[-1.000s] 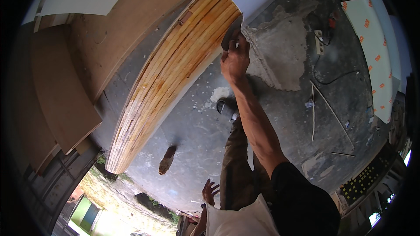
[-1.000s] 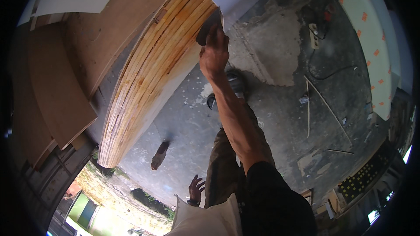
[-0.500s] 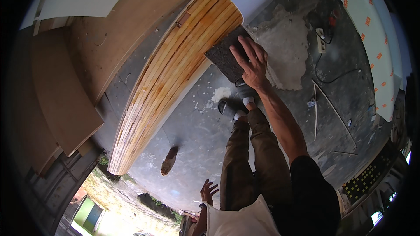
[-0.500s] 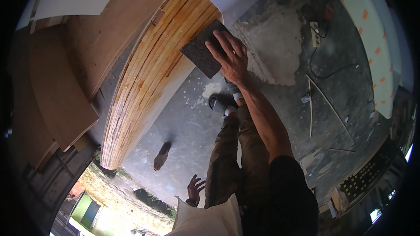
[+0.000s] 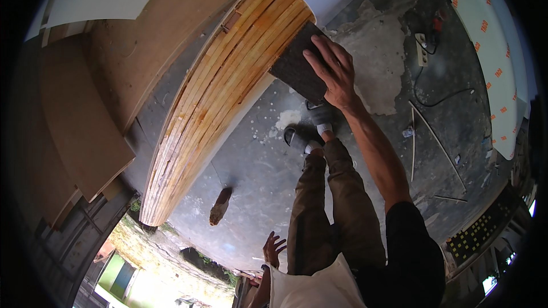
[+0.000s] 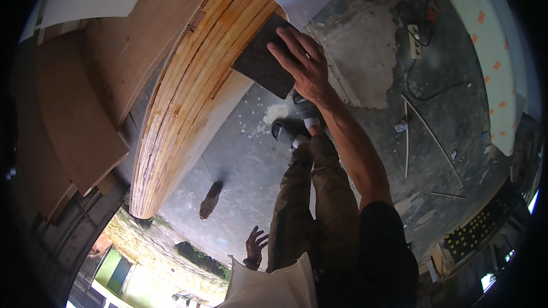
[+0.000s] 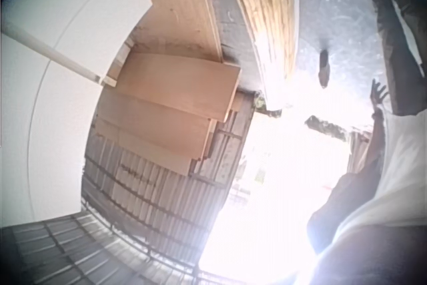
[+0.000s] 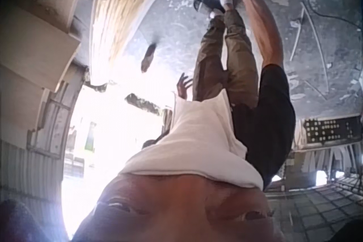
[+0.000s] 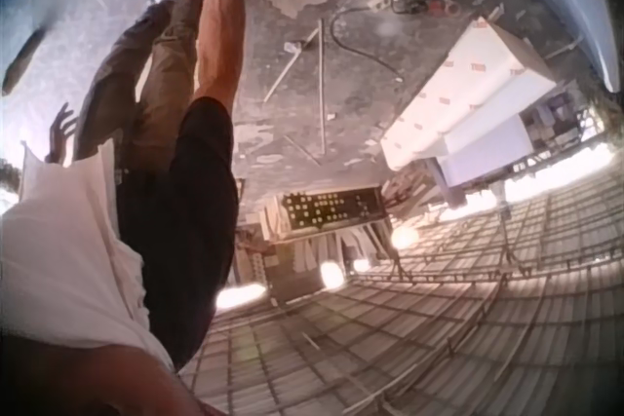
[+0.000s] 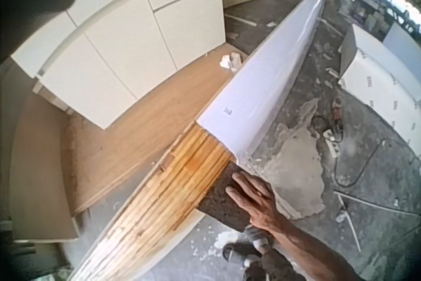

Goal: The person pours a brown liquid finish from a plastic bottle onto a small wooden block and then uses the block to spread the finish over the surface of a large, curved wooden object. The person kneels on the floor while working on the object.

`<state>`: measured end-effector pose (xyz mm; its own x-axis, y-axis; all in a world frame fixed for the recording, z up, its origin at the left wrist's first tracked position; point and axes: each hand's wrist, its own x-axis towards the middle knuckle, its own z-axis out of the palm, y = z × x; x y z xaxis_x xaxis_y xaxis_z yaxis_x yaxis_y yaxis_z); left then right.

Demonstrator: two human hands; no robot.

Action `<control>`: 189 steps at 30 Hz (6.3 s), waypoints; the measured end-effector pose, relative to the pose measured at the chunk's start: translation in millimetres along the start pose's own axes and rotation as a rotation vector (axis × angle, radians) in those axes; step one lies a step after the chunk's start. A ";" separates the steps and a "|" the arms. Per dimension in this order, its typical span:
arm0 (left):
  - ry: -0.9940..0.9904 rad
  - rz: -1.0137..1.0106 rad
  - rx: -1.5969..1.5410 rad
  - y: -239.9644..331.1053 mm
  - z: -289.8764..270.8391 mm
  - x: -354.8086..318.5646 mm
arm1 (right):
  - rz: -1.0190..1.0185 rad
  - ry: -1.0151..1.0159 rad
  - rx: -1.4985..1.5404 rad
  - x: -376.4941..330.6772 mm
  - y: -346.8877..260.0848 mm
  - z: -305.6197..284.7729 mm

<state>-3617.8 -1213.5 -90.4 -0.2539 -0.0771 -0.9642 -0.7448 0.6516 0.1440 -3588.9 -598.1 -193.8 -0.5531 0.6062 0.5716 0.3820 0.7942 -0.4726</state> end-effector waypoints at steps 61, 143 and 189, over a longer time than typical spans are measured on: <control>-0.009 0.063 -0.183 -37.2 11.2 60.1 | 0.000 -0.297 -0.180 -56.0 -18.5 50.0; -0.010 0.096 -0.288 -51.2 34.6 80.1 | 0.061 -0.437 -0.141 -92.4 -81.2 35.7; 0.066 0.093 -0.574 -144.1 152.1 40.8 | -0.206 -0.233 -0.164 43.2 -153.0 17.0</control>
<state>-3427.0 -1195.7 -184.4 -0.3585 -0.0979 -0.9284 -0.9279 0.1462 0.3429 -3683.8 -694.2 -108.2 -0.7779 0.4211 0.4665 0.3479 0.9067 -0.2384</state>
